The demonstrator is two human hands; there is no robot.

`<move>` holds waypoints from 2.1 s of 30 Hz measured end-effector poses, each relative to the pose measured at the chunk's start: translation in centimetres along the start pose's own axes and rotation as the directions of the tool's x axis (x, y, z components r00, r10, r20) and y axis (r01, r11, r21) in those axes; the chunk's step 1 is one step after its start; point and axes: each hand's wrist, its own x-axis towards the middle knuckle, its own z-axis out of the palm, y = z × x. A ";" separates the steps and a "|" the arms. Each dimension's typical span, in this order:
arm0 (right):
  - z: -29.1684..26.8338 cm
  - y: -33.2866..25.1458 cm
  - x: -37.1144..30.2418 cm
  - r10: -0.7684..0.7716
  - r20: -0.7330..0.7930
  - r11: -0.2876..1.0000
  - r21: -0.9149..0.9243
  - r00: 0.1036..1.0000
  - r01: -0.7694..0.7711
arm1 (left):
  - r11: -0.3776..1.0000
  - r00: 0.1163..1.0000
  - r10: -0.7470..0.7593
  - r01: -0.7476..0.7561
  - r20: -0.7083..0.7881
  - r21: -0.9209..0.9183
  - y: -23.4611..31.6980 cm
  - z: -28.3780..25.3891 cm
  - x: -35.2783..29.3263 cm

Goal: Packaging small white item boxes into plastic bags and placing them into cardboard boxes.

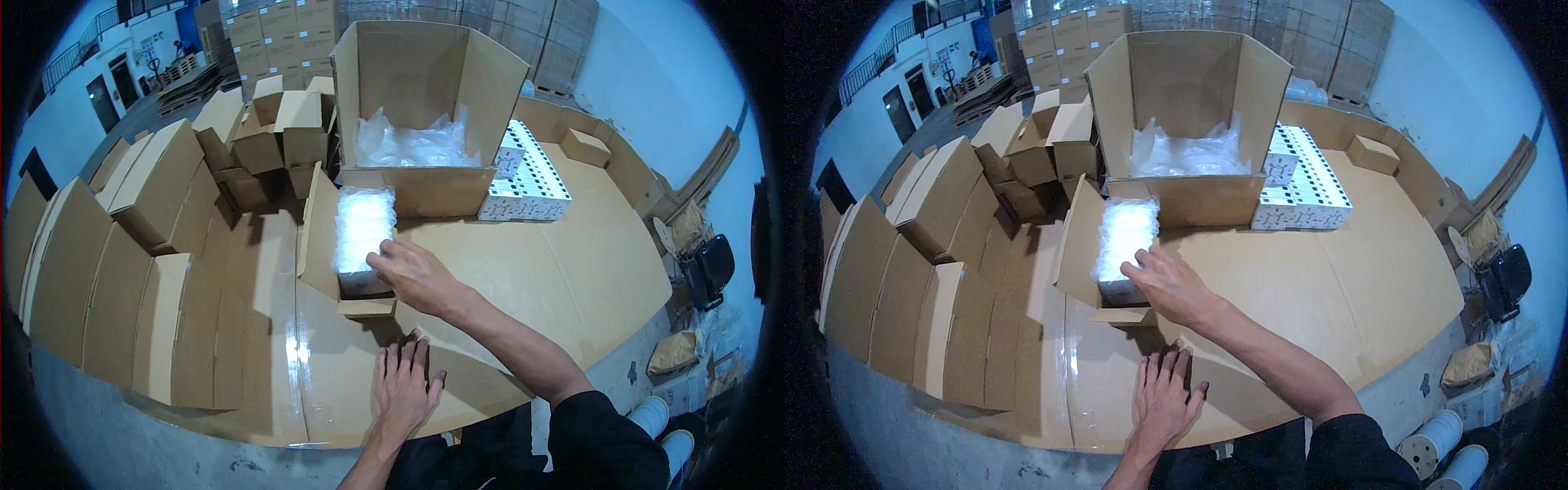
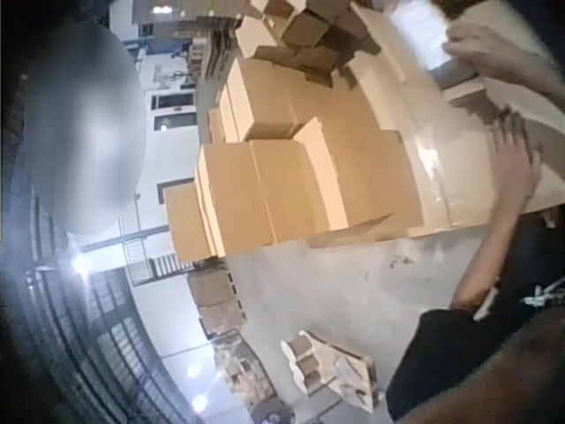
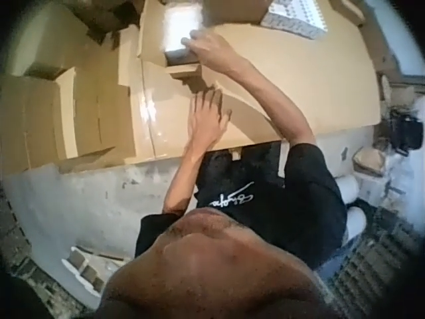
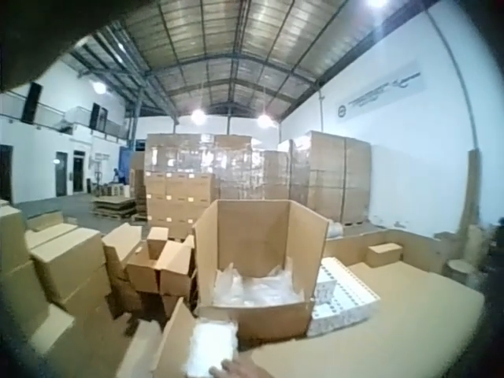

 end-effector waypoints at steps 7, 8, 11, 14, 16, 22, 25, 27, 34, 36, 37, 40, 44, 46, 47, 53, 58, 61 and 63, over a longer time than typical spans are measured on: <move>0.0 -0.2 -0.1 0.049 0.001 0.999 -0.007 0.999 -0.049 | 0.999 0.997 -0.019 0.021 0.078 -0.032 0.2 -0.2 0.4; 0.3 0.0 -0.1 0.062 -0.004 0.998 -0.013 0.998 -0.062 | 0.999 0.997 -0.022 0.024 0.068 -0.029 0.2 -0.1 0.5; 0.6 0.6 -0.4 0.035 -0.080 0.999 0.021 0.996 -0.034 | 1.000 0.996 -0.017 0.018 0.084 -0.012 0.4 0.0 0.6; 1.0 1.3 -0.7 0.014 -0.025 0.998 0.060 1.000 -0.013 | 1.000 0.992 -0.014 0.012 0.121 0.025 0.5 0.2 0.9; -0.8 1.5 -2.1 0.054 -0.069 0.988 0.149 0.996 -0.043 | 0.997 0.992 -0.042 0.034 0.121 0.068 0.4 0.2 0.9; -4.9 7.2 -10.0 0.277 -0.102 0.919 0.320 0.956 -0.232 | 0.994 0.987 -0.002 -0.016 0.161 0.111 1.1 1.4 2.9; -5.6 11.1 -14.5 0.399 -0.122 0.891 0.283 0.909 -0.354 | 0.992 0.974 -0.035 0.007 0.224 0.125 1.8 2.6 5.2; -6.3 13.8 -17.0 0.494 -0.176 0.853 0.290 0.852 -0.434 | 0.992 0.975 -0.007 -0.020 0.220 0.121 2.2 3.8 7.0; -8.0 22.3 -23.3 0.652 -0.372 0.750 0.189 0.661 -0.634 | 0.992 0.980 0.076 -0.093 0.182 0.087 5.2 7.6 15.2; -8.5 23.8 -23.8 0.692 -0.439 0.700 0.214 0.574 -0.681 | 0.991 0.982 0.083 -0.099 0.170 0.087 5.2 8.3 17.1; -8.7 24.5 -23.9 0.695 -0.437 0.698 0.219 0.571 -0.682 | 0.991 0.984 0.092 -0.105 0.152 0.081 5.2 8.6 17.8; -9.2 26.1 -23.8 0.662 -0.489 0.686 0.089 0.568 -0.722 | 0.988 0.989 0.086 -0.101 0.123 0.114 5.0 9.5 18.9; -9.4 27.5 -23.7 0.697 -0.415 0.640 -0.008 0.585 -0.768 | 0.988 0.989 0.090 -0.104 0.121 0.117 5.3 9.5 19.0; -9.3 27.8 -23.7 0.717 -0.376 0.628 -0.018 0.587 -0.778 | 0.991 0.990 0.082 -0.094 0.118 0.098 5.6 9.3 19.1; -9.1 27.8 -23.7 0.711 -0.384 0.633 -0.016 0.589 -0.774 | 0.991 0.989 0.079 -0.091 0.122 0.098 5.6 9.3 19.0; -8.8 28.0 -24.4 0.705 -0.424 0.644 0.044 0.569 -0.764 | 0.989 0.987 0.084 -0.100 0.136 0.111 5.5 9.5 19.2; -8.4 28.0 -24.8 0.734 -0.456 0.633 0.191 0.503 -0.750 | 0.988 0.989 0.075 -0.091 0.129 0.123 5.5 9.4 19.2; -8.3 28.2 -25.5 0.733 -0.449 0.634 0.182 0.511 -0.751 | 0.990 0.988 0.075 -0.090 0.133 0.108 5.5 9.3 19.2; -8.6 28.0 -26.4 0.752 -0.381 0.630 0.175 0.538 -0.757 | 0.990 0.989 0.075 -0.090 0.129 0.112 5.3 9.4 19.1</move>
